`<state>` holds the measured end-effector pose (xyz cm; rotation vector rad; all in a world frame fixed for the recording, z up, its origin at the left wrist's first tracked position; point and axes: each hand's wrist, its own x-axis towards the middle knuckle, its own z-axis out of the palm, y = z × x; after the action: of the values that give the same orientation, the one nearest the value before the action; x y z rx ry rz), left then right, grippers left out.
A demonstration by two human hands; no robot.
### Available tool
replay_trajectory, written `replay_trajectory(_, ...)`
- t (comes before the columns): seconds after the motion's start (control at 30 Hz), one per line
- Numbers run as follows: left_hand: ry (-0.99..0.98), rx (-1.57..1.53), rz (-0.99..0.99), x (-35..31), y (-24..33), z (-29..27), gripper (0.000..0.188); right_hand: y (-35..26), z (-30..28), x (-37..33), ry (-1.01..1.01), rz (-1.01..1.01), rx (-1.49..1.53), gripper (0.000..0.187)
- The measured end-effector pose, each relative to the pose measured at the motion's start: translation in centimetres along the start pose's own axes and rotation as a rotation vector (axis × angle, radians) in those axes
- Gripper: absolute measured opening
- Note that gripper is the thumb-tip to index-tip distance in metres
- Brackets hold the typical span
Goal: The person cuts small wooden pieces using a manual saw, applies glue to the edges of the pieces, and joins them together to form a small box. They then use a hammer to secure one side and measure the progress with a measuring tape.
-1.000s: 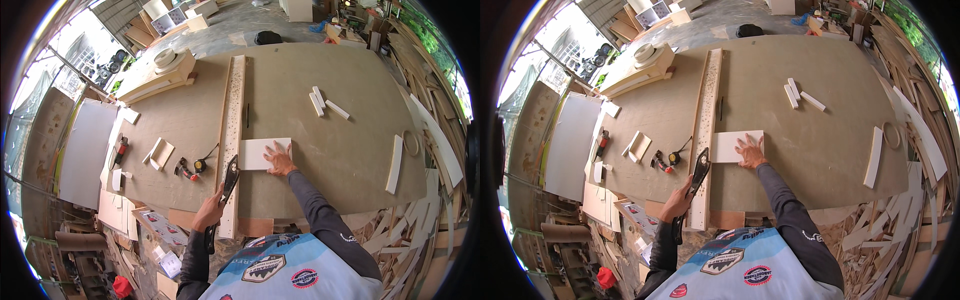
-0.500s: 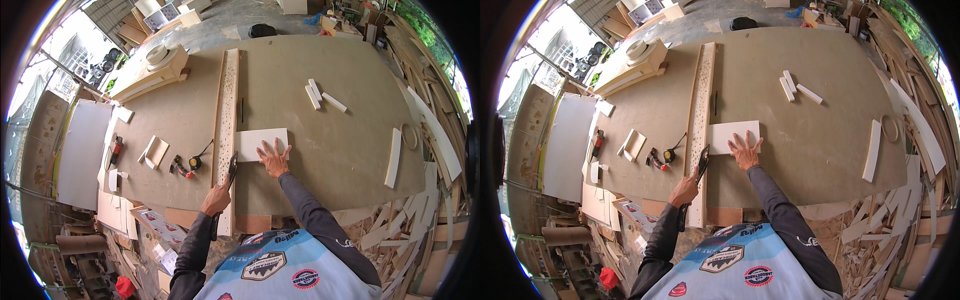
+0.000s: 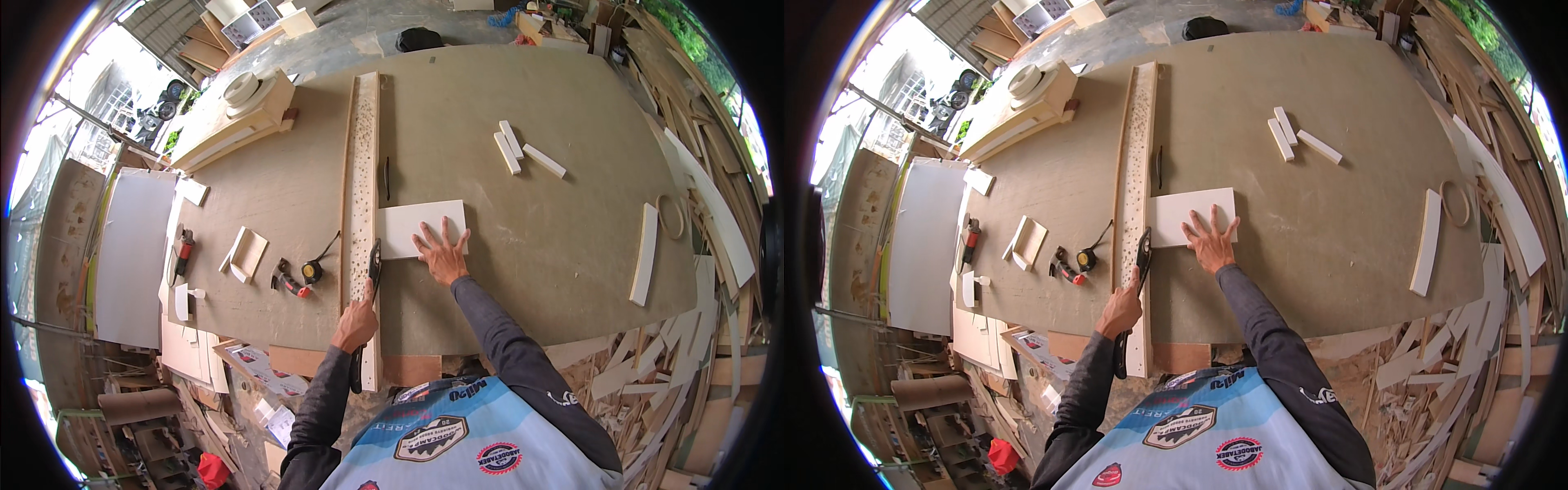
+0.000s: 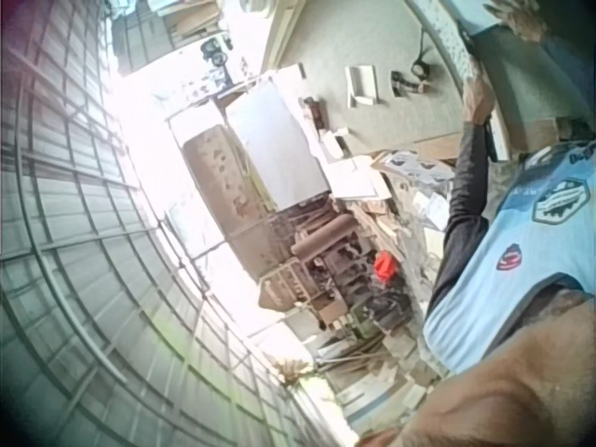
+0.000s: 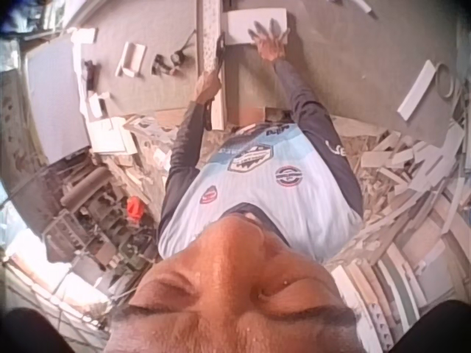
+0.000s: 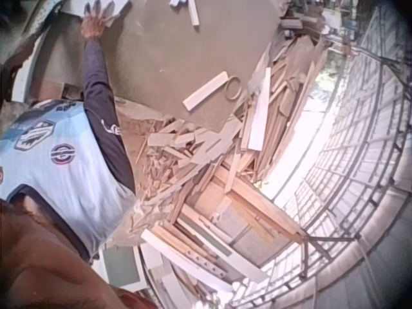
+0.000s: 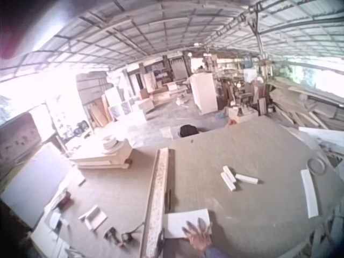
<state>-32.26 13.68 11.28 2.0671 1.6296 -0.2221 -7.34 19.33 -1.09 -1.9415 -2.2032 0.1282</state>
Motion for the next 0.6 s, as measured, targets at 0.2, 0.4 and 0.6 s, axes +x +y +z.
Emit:
replay_trajectory(0.2,-0.057,-0.086,-0.027,1.4,1.5,-2.0,0.085,0.8,0.1,1.7,-0.003,0.002,-0.003,0.052)
replay_trajectory(0.4,0.014,-0.031,0.024,3.6,0.7,-1.8,0.083,1.6,0.1,3.9,0.005,0.001,-0.028,0.052)
replay_trajectory(0.6,-0.013,-0.084,-0.014,4.5,1.8,-3.1,0.083,2.1,0.5,5.1,-0.007,-0.003,-0.027,0.052)
